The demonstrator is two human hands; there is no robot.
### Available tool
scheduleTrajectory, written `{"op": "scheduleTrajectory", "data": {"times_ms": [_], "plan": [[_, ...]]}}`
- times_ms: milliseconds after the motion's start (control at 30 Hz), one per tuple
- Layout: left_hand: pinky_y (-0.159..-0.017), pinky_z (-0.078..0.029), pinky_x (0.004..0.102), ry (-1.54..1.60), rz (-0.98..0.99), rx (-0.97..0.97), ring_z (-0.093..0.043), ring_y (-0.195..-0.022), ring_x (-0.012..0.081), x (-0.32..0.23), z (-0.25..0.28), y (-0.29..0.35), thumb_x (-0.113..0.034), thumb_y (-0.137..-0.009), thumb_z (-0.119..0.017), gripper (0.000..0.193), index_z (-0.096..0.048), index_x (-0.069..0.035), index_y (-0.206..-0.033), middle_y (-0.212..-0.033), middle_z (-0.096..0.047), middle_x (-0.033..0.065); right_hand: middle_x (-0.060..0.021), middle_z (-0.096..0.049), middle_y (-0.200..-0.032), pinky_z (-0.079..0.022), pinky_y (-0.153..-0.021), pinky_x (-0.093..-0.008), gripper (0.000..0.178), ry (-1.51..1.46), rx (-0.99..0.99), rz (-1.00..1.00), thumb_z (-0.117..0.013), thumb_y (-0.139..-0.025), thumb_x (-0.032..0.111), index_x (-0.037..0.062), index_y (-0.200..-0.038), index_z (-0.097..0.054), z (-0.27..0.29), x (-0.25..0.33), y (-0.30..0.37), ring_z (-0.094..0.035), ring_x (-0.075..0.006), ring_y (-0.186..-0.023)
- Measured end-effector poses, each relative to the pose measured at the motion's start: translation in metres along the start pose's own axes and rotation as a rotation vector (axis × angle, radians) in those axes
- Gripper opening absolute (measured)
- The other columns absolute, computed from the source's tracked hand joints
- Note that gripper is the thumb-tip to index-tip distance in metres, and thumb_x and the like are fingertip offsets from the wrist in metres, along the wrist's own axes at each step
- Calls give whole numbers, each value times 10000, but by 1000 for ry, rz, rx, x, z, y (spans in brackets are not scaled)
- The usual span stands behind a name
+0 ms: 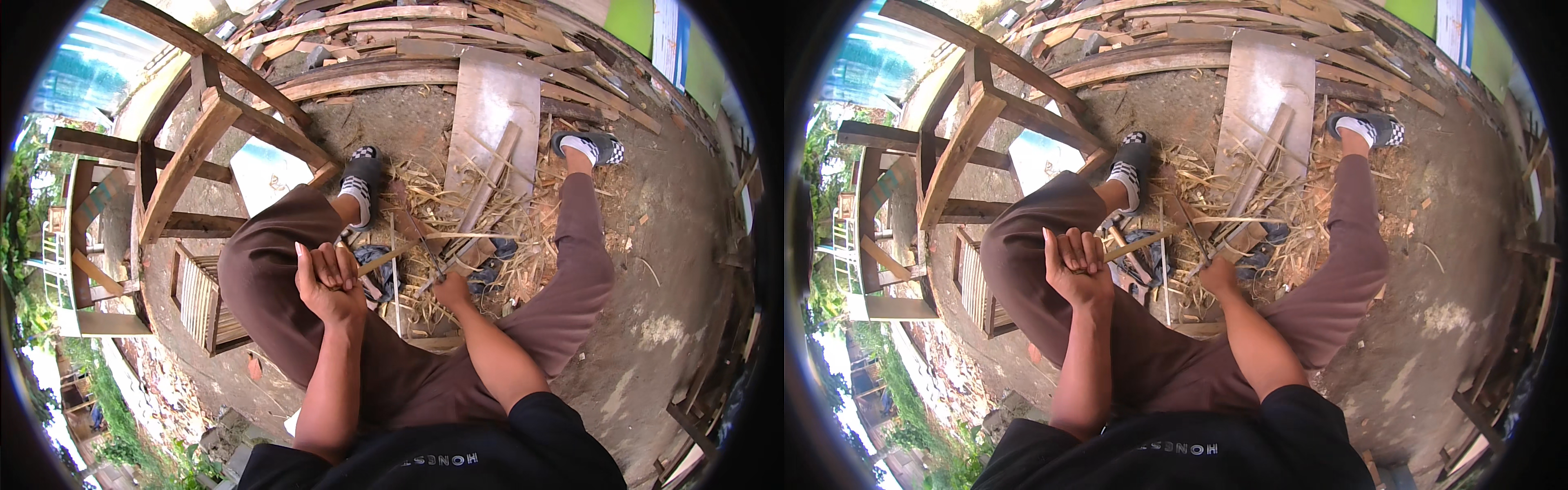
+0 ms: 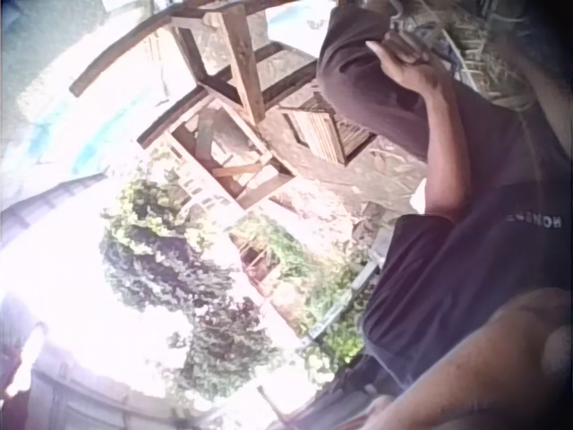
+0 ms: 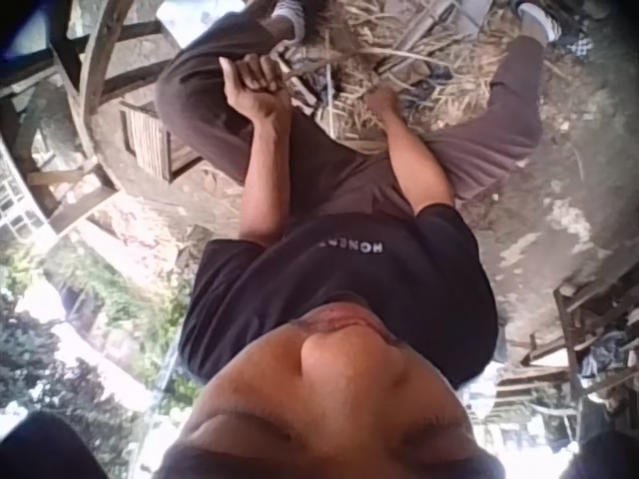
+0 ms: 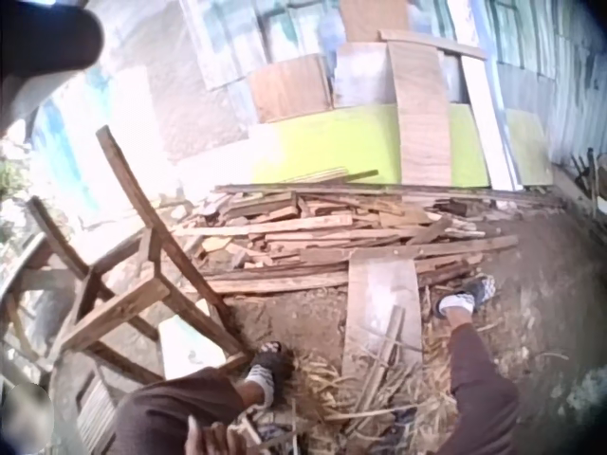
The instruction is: The person sits on the ground and uses a machete to shave thin strips from a small wooden stick. The person repeatedly draws the blade along the stick to produce wood shavings, which accumulate on the floor.
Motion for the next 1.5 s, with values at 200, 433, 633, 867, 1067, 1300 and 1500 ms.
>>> {"op": "scheduleTrajectory", "data": {"times_ms": [200,433,633,867,1067,1300,1500], "plan": [[-412,-231,268,48,-23,-42,-258,-402,115,-2,12,7,-308,-1074,-456,590,-320,-133,-527,-506,-303,7,-222,-687,-757,-531,-712,-489,283,-120,-6,379,-697,-854,287,11,-916,-714,32,83,31,-684,-413,-782],[-399,-227,272,69,-73,-95,-252,-397,119,-8,16,3,-308,-1070,-456,584,-311,-139,-530,-508,-297,9,-197,-662,-700,-506,-639,-447,278,-165,22,554,-708,-866,282,8,-913,-710,44,98,58,-665,-383,-681],[-394,-242,271,55,-102,-96,-249,-380,125,-7,14,5,-299,-1069,-460,580,-321,-139,-529,-498,-313,11,-227,-638,-694,-483,-609,-426,369,-163,108,518,-666,-944,319,-49,-949,-669,65,117,98,-650,-388,-650],[-420,-253,278,-25,-95,-40,-296,-408,123,2,10,10,-304,-1071,-466,589,-311,-141,-527,-504,-320,8,-324,-664,-908,-476,-845,-534,509,-51,172,394,-447,-1047,424,-42,-1127,-635,93,85,135,-616,-526,-926],[-496,-272,280,-150,-182,-56,-271,-481,100,-8,9,19,-251,-1081,-470,584,-322,-120,-531,-504,-300,-6,-302,-625,-816,-437,-750,-549,500,-344,289,411,-423,-1059,400,-41,-895,-593,73,109,164,-616,-504,-847],[-507,-288,281,-343,-274,-28,-305,-489,108,-18,10,25,-261,-1090,-462,589,-360,-104,-531,-510,-350,9,-301,-614,-785,-438,-727,-534,468,-240,80,484,-413,-1060,377,-39,-942,-591,78,134,159,-595,-528,-844],[-516,-290,284,-377,-256,-3,-319,-503,112,-21,6,35,-271,-1095,-454,594,-374,-92,-535,-520,-372,13,-311,-609,-761,-447,-701,-541,461,-239,112,303,-416,-1054,380,-39,-1009,-602,55,98,147,-592,-541,-839]]}}
Point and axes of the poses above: each hand's wrist, its own y-axis away from the middle knuckle, its own z-axis out of the back of the hand, x = y × z, the point moved 10 cm from there along -y, towards the middle knuckle
